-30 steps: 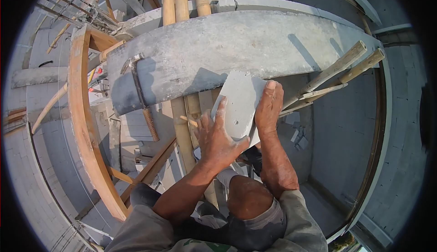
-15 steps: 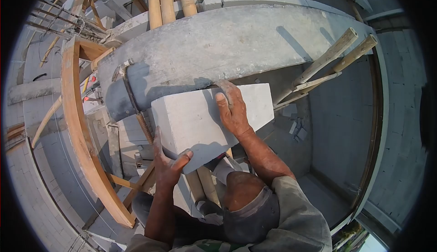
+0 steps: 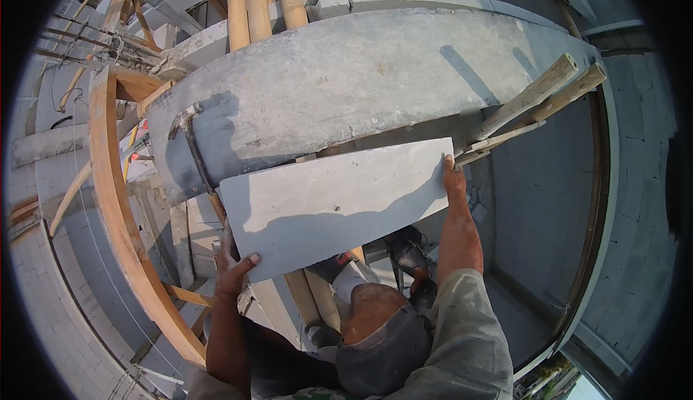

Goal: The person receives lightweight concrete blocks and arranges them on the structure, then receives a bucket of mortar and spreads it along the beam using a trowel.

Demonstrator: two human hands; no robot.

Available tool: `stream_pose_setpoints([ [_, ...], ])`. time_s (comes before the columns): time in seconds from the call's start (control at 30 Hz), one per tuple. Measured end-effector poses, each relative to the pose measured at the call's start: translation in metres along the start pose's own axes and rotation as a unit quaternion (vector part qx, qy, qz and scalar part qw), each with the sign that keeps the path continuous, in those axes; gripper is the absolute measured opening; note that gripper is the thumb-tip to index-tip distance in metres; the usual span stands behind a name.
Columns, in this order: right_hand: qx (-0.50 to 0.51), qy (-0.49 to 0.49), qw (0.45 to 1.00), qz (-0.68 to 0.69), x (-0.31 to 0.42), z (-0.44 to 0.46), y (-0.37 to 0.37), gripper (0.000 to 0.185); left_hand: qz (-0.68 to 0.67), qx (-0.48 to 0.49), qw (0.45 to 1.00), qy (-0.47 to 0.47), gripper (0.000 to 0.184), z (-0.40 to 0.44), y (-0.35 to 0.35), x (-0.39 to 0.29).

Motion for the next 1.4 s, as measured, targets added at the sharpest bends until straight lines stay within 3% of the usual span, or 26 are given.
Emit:
stream_pose_setpoints([
  [0.23, -0.004, -0.021, 1.0, -0.004, 0.014, 0.0, 0.009, 0.101, 0.03, 0.049, 0.998, 0.014, 0.112, 0.007, 0.01, 0.006],
  [0.37, 0.002, -0.03, 1.0, -0.006, 0.003, -0.001, 0.011, 0.099, -0.056, -0.015, 0.998, 0.004, 0.108, 0.009, -0.002, 0.0],
  [0.43, 0.008, -0.039, 0.999, 0.005, 0.0, -0.008, 0.013, 0.097, -0.071, -0.109, 0.991, 0.036, 0.105, 0.006, 0.003, 0.007],
  [0.6, 0.012, -0.081, 0.996, 0.019, -0.041, -0.043, -0.001, 0.094, -0.042, -0.094, 0.994, 0.032, 0.101, 0.0, 0.004, -0.036],
  [0.7, -0.014, -0.093, 0.991, 0.1, -0.065, -0.066, 0.005, 0.092, 0.003, -0.076, 0.997, 0.012, 0.098, 0.012, 0.009, -0.072],
  [0.83, -0.095, -0.091, 0.98, 0.147, -0.066, -0.1, 0.038, 0.088, 0.103, -0.014, 0.993, -0.061, 0.089, 0.065, 0.014, -0.126],
  [0.97, -0.171, -0.037, 0.955, 0.241, -0.02, -0.134, 0.075, 0.078, 0.094, 0.048, 0.988, -0.116, 0.077, 0.14, 0.004, -0.198],
  [1.07, -0.184, -0.023, 0.937, 0.297, -0.007, -0.125, 0.08, 0.072, 0.111, 0.105, 0.982, -0.114, 0.072, 0.198, -0.002, -0.245],
  [1.13, -0.202, -0.029, 0.943, 0.262, -0.002, -0.111, 0.074, 0.071, 0.11, 0.143, 0.981, -0.073, 0.071, 0.232, -0.009, -0.258],
  [1.37, -0.252, -0.007, 0.957, 0.143, 0.01, -0.121, 0.089, 0.07, 0.093, 0.135, 0.986, -0.04, 0.073, 0.285, 0.013, -0.224],
  [1.4, -0.252, -0.004, 0.957, 0.143, 0.022, -0.128, 0.101, 0.07, 0.109, 0.017, 0.991, -0.072, 0.072, 0.291, 0.03, -0.216],
])
Point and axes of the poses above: each hand's wrist, its own z-axis towards the middle knuckle, its own y-axis out of the back of the hand, x = y × z, the point moved 7 cm from there along z, towards the middle knuckle, and after that the axes turned 12 degrees about x, right-handed, at the moved point
